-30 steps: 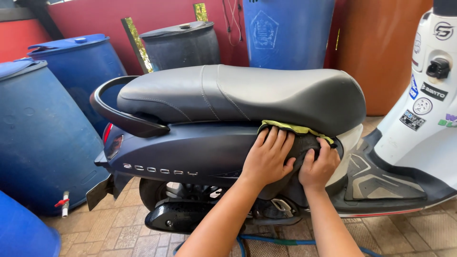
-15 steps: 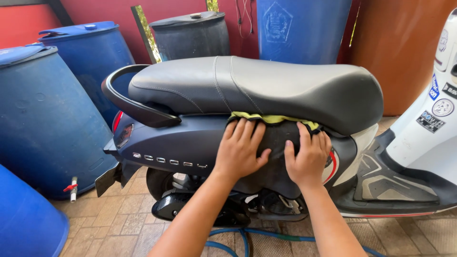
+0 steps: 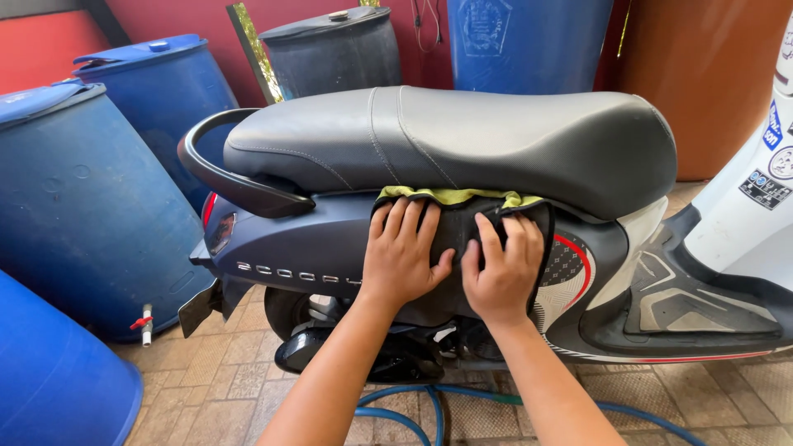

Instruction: The person wipes the rear section of a motorcycle using a green cloth. They clean the area under the seat, the side panels, the rear taillight, and the seat itself.

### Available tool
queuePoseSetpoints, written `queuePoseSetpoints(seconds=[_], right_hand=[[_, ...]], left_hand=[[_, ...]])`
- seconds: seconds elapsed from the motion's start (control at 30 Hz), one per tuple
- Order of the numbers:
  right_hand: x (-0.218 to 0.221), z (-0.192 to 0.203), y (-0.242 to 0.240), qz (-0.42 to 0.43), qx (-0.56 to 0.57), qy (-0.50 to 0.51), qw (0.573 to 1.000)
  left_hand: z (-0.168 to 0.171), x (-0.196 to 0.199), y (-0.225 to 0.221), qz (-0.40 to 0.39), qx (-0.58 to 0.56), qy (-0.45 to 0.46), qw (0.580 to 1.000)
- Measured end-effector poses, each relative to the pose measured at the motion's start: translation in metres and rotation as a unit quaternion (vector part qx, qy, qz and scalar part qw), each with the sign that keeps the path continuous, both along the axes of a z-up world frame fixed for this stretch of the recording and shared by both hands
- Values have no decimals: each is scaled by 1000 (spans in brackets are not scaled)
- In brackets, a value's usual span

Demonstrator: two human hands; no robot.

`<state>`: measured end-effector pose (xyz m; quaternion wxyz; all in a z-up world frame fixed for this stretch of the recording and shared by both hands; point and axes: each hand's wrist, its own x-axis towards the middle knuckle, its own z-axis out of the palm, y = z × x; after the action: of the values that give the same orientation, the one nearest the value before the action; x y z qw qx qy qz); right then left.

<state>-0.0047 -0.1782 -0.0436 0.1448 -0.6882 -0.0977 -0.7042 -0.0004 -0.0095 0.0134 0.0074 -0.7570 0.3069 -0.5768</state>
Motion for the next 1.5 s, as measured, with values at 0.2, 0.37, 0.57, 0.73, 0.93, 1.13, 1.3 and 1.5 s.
queuePoseSetpoints(seconds=[0.2, 0.37, 0.57, 0.73, 0.93, 1.13, 1.3, 1.5], right_hand=[[-3, -15, -11, -38, -54, 33, 997], [2, -26, -36, -49, -39, 32, 998], [18, -56, -92, -18, 66, 58, 996], [27, -57, -93, 24, 139, 83, 987], [16, -37, -69, 24, 222, 130, 966], [55, -107, -125, 24, 261, 137, 955], [66, -125, -145, 54, 308, 146, 938], [10, -47, -75, 8, 178, 130, 975]], left_hand=[[3, -6, -7, 2, -13, -5, 1000], [12, -6, -24, -67, 4, -17, 998], [16, -3, -47, -166, 45, -62, 983], [21, -7, -51, -112, 48, -34, 992], [18, -9, -54, -58, 78, 40, 994], [18, -12, -54, -51, 83, 56, 994], [15, -9, -57, -27, 78, 60, 995], [14, -8, -56, -16, 82, 54, 995]])
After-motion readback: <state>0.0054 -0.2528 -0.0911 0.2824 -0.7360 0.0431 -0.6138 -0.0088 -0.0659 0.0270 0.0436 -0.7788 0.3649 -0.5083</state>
